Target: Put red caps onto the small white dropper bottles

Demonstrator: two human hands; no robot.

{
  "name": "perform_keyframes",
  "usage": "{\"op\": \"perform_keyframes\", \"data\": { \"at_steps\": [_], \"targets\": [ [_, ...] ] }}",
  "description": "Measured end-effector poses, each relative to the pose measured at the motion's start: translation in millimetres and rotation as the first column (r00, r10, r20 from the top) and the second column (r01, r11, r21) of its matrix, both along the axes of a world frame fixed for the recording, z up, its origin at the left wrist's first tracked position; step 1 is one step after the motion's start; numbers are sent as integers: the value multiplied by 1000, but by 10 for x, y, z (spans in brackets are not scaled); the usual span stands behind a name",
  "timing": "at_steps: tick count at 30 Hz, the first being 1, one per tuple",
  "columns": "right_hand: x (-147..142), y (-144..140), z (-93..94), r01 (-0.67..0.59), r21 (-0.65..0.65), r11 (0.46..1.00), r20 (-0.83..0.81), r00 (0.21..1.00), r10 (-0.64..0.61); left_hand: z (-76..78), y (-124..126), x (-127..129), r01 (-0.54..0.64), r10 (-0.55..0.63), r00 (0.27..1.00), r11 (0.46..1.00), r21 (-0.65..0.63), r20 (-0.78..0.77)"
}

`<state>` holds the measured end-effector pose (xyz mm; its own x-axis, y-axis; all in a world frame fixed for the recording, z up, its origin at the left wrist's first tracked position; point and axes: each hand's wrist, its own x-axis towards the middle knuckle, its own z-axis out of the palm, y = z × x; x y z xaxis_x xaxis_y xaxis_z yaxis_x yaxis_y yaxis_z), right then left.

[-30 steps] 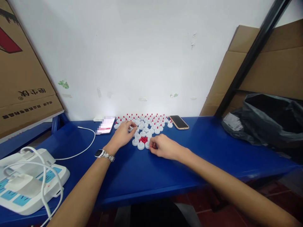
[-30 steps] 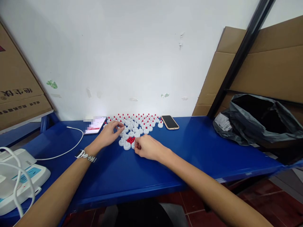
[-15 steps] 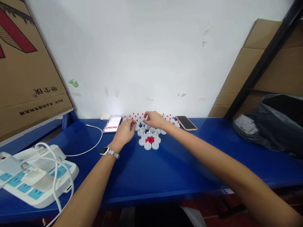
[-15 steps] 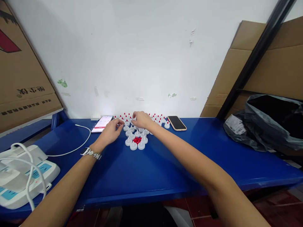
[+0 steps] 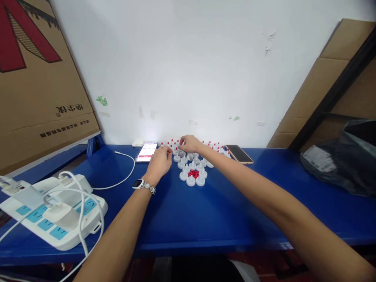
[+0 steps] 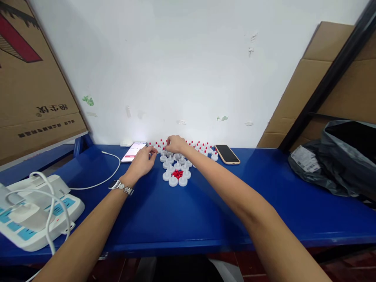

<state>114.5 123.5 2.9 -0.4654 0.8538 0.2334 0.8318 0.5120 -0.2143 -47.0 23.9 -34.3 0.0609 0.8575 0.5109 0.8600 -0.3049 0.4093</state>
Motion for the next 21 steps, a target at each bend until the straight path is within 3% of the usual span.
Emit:
{"op": "perform_keyframes", "data": {
  "at_steps": [8, 11, 15, 21],
  "targets": [
    [-186, -30, 0, -42, 53, 998, 87, 996, 38, -1, -25, -2, -15, 15, 999, 1000, -7, 30],
    [-100, -125, 66, -11, 83, 997, -40, 999, 14, 50, -82, 60, -22, 18, 998, 998, 62, 66],
    [137, -475, 72, 29, 55, 998, -420, 908, -3, 131, -172, 228, 128, -147, 980, 981, 142, 133],
    [451, -993, -137, -63, -15, 998, -632, 774, 39, 188, -261, 452, 418, -436, 883, 899, 132, 173]
  ]
}}
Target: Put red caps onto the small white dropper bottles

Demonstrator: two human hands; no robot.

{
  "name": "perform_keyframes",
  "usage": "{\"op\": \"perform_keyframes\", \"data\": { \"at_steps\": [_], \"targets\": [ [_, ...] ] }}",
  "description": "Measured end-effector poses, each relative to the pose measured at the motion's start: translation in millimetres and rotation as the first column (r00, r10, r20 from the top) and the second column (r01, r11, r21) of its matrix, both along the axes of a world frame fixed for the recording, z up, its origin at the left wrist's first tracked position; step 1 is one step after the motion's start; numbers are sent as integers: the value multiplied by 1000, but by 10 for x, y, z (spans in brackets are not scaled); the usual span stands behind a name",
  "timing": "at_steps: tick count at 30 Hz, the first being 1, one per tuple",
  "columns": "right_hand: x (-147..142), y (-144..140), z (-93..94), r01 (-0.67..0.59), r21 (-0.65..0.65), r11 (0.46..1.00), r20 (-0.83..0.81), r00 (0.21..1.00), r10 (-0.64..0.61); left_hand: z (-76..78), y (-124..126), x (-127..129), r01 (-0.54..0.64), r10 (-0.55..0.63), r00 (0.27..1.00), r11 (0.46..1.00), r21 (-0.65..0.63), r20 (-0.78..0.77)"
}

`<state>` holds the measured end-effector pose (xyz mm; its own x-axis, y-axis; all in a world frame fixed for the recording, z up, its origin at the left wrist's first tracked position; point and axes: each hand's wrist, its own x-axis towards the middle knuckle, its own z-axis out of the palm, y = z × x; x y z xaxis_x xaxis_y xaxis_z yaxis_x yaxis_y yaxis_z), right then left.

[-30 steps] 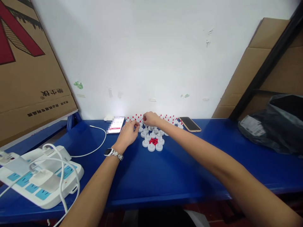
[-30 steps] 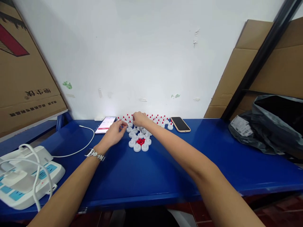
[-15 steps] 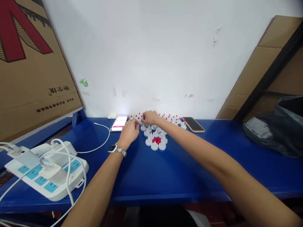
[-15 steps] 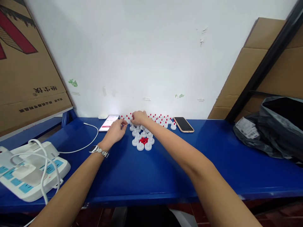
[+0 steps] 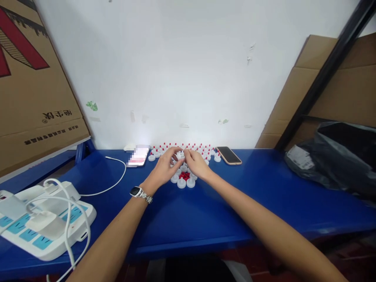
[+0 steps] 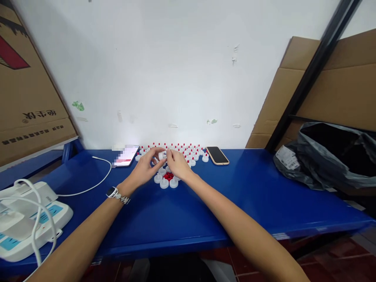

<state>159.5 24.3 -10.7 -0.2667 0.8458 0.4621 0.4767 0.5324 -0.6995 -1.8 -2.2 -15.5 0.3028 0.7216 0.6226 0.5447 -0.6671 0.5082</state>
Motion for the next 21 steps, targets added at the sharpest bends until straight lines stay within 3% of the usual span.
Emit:
{"op": "perform_keyframes", "data": {
  "at_steps": [4, 7, 12, 15, 18, 21],
  "targets": [
    [65, -71, -64, -9, -92, 996, -138, 990, -4, 3, -60, 82, 56, -56, 998, 998, -8, 9],
    [85, -91, -35, -12, -76, 997, -185, 983, -2, -4, -77, 121, 78, -77, 996, 997, -21, 49],
    [269, -86, 51, 65, -4, 998, -223, 973, -64, 41, -1, -3, 56, -12, 946, 990, -129, 325],
    [396, -78, 13, 21, 6, 1000, -82, 996, -20, 81, 46, -121, 24, 20, 948, 991, -135, 317],
    [420, -120, -66, -115, 31, 993, 167, 980, 108, 65, 51, -149, 1, 22, 985, 991, -136, 169],
    [376, -171, -88, -164, 32, 986, 240, 959, 151, 14, 43, -127, -8, 14, 999, 990, -143, 41]
  ]
}}
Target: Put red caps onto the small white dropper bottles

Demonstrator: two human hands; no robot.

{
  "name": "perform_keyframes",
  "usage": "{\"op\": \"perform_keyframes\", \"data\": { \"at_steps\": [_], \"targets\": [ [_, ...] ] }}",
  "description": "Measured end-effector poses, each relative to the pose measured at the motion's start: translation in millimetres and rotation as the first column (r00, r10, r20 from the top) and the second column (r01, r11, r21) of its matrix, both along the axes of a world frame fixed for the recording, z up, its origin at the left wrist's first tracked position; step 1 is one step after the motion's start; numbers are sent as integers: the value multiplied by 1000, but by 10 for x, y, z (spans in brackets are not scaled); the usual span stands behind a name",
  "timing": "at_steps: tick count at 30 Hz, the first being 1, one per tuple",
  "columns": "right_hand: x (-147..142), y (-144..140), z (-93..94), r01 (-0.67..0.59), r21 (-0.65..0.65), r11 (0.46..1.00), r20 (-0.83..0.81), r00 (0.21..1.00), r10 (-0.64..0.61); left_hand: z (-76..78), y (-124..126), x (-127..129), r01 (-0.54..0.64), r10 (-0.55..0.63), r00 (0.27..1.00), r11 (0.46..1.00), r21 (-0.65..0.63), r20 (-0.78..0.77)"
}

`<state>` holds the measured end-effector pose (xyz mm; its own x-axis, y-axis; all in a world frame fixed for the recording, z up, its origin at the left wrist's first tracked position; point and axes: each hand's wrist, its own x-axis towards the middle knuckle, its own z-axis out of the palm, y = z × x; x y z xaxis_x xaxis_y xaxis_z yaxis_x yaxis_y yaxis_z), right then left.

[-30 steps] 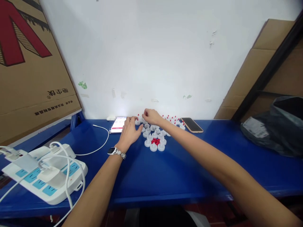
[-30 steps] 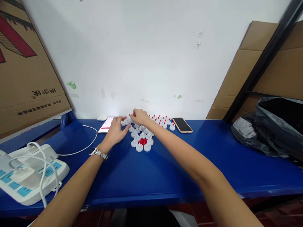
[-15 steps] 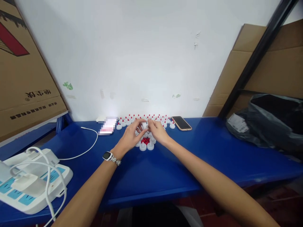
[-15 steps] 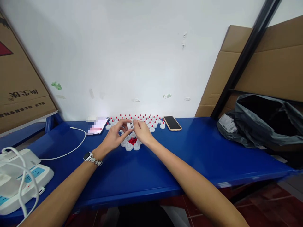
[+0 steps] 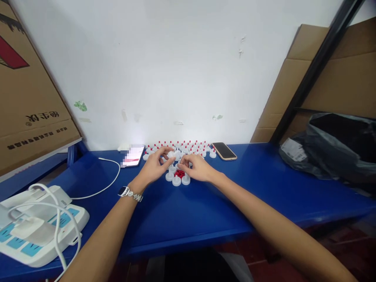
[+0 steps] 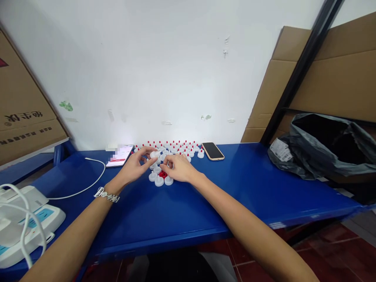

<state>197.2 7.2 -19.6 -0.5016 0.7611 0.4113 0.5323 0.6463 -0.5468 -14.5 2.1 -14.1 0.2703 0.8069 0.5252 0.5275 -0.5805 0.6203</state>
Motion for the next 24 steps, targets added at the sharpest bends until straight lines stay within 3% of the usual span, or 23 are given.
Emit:
{"op": "perform_keyframes", "data": {
  "at_steps": [4, 7, 10, 13, 16, 21, 24],
  "targets": [
    [-92, 23, 68, 14, -60, 998, -173, 985, -24, -19, -4, 3, -3, 1, 998, 1000, -30, -62],
    [-215, 127, 145, -57, -55, 997, -268, 963, 40, 14, -8, -25, -13, 11, 998, 1000, -25, -68],
    [-379, 309, 218, -70, -26, 997, -284, 957, 59, 25, 28, -113, -93, 93, 994, 996, -1, -64],
    [-558, 555, 250, 5, 19, 1000, -181, 983, -2, -37, 130, -271, -248, 251, 966, 968, 43, -67],
    [-733, 789, 214, 77, 52, 996, -3, 997, -77, -150, 241, -416, -323, 331, 934, 943, 81, -135],
    [-931, 969, 132, 90, 88, 992, 337, 934, -115, -289, 300, -441, -312, 307, 910, 950, 28, -280],
    [-969, 1008, 148, 63, 87, 994, 443, 892, -95, -322, 292, -386, -284, 257, 907, 958, -35, -333]
  ]
}}
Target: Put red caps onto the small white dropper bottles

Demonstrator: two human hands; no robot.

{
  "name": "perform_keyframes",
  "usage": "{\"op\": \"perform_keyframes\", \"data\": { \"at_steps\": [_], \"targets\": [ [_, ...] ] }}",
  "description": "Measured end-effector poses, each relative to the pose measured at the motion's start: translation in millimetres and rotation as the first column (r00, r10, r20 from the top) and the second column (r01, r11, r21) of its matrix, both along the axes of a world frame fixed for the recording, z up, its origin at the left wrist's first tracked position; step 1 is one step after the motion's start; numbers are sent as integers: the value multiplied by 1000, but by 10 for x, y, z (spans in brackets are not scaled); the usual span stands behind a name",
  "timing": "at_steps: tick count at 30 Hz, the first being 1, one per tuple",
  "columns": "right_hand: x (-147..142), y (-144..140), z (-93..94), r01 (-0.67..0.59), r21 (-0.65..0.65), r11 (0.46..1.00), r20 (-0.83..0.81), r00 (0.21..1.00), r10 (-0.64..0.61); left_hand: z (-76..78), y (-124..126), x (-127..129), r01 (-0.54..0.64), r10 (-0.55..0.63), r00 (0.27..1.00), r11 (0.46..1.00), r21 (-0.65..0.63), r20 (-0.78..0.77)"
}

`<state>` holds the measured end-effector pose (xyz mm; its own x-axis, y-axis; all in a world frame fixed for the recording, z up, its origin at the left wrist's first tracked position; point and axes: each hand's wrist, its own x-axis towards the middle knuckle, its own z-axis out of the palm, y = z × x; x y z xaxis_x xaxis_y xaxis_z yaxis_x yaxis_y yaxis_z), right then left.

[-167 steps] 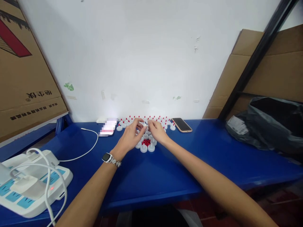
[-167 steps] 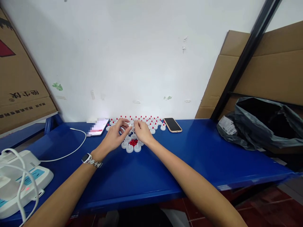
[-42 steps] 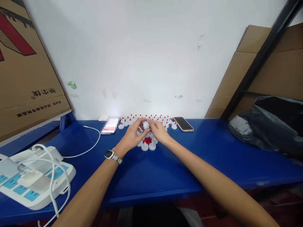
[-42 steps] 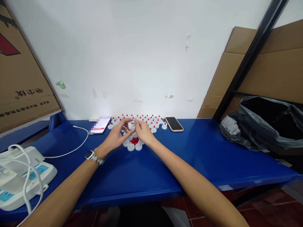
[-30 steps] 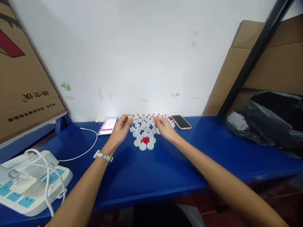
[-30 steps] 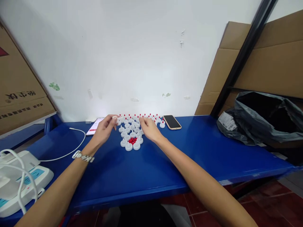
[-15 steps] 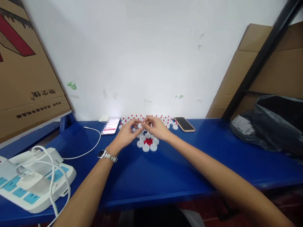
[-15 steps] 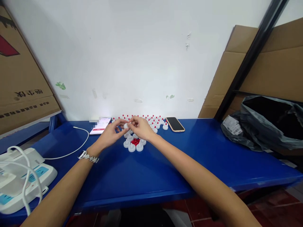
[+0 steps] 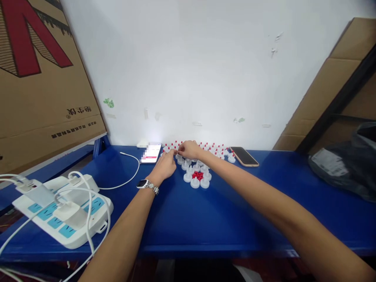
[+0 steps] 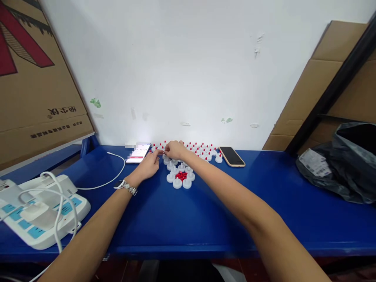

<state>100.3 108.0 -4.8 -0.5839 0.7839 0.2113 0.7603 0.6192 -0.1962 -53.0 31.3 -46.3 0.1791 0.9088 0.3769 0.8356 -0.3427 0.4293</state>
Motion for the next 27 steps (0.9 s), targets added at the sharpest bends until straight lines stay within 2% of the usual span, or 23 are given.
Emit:
{"op": "perform_keyframes", "data": {
  "at_steps": [2, 7, 12, 15, 17, 19, 21, 23, 25, 27],
  "targets": [
    [-20, 40, 31, 9, -12, 1000, 15, 1000, -9, -13, 1, 24, 8, -8, 1000, 999, -38, -2],
    [-169, 179, 64, 109, 15, 994, -68, 992, -108, -19, 19, 2, 21, -18, 997, 998, -51, 70],
    [-315, 234, 45, 113, -18, 993, -91, 989, -114, 38, 8, -76, -91, 91, 983, 996, -6, 161],
    [-246, 173, 57, 124, -17, 992, -163, 979, -125, 71, -25, -77, -168, 158, 971, 985, 40, 177],
    [-130, 86, 56, 98, -70, 993, -286, 951, -114, 91, -56, -40, -176, 156, 971, 979, 101, 179],
    [21, -38, 37, 20, -164, 986, -474, 875, -96, 117, -93, 24, -155, 124, 973, 976, 154, 194],
    [182, -195, 4, -76, -230, 970, -646, 757, -94, 151, -136, 112, -98, 63, 974, 983, 155, 220],
    [339, -370, -35, -126, -244, 962, -732, 674, -98, 188, -183, 220, -11, -22, 969, 991, 131, 246],
    [482, -543, -76, -116, -236, 965, -751, 652, -106, 224, -235, 336, 79, -109, 956, 990, 120, 271],
    [603, -691, -117, -36, -186, 982, -724, 681, -112, 255, -292, 446, 154, -189, 937, 979, 135, 296]
  ]
}}
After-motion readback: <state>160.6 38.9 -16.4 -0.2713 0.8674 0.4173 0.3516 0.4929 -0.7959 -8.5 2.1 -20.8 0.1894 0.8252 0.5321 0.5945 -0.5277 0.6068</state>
